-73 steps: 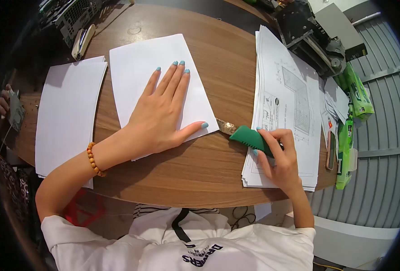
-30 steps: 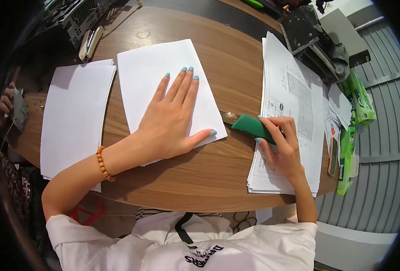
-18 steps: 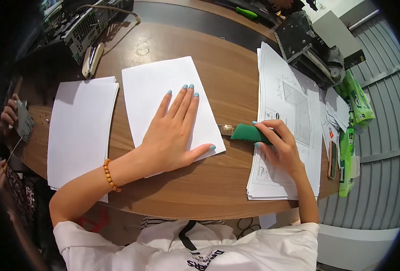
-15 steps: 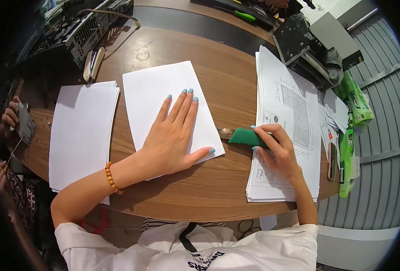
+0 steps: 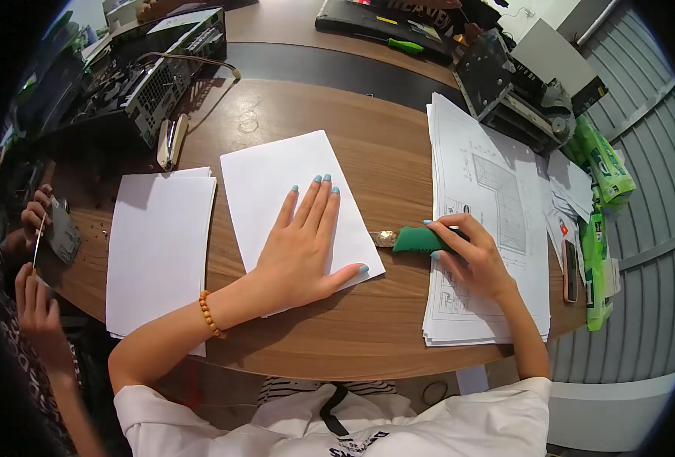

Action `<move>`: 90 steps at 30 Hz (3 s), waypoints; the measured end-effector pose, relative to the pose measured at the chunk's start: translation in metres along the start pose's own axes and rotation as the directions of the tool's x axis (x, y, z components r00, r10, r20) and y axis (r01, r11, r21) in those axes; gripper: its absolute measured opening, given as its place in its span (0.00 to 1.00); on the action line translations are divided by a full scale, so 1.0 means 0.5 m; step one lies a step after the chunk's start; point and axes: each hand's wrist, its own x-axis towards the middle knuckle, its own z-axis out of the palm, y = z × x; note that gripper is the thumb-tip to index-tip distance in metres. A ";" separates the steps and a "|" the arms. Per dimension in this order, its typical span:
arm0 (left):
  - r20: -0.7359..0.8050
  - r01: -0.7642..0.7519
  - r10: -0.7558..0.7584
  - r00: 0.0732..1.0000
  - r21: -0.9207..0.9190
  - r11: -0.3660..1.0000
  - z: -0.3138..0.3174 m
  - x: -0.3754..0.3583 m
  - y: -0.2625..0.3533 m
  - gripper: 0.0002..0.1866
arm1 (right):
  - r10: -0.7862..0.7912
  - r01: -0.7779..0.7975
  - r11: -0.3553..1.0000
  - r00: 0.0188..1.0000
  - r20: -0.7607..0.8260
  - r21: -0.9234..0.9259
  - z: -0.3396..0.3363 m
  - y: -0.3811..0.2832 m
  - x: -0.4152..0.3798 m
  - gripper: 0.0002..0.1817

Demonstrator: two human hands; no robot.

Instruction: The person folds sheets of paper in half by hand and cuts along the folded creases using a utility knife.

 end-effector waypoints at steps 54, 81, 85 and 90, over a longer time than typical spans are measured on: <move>0.071 0.019 -0.022 0.997 0.043 0.999 -0.003 0.007 0.008 0.45 | -0.079 0.076 0.997 0.992 -0.095 -0.034 0.037 0.055 0.091 0.21; 0.054 -0.007 0.005 0.999 0.040 0.999 -0.003 0.008 0.006 0.45 | -0.130 0.140 0.987 0.985 -0.117 0.084 0.046 0.107 0.132 0.20; 0.061 -0.009 0.006 0.998 0.052 0.999 -0.003 0.007 0.006 0.45 | -0.115 0.122 0.991 0.987 -0.115 0.056 0.047 0.095 0.135 0.20; 0.072 -0.004 0.001 0.997 0.038 0.999 -0.003 0.007 0.004 0.45 | -0.118 0.126 0.989 0.989 -0.087 0.083 0.046 0.115 0.136 0.20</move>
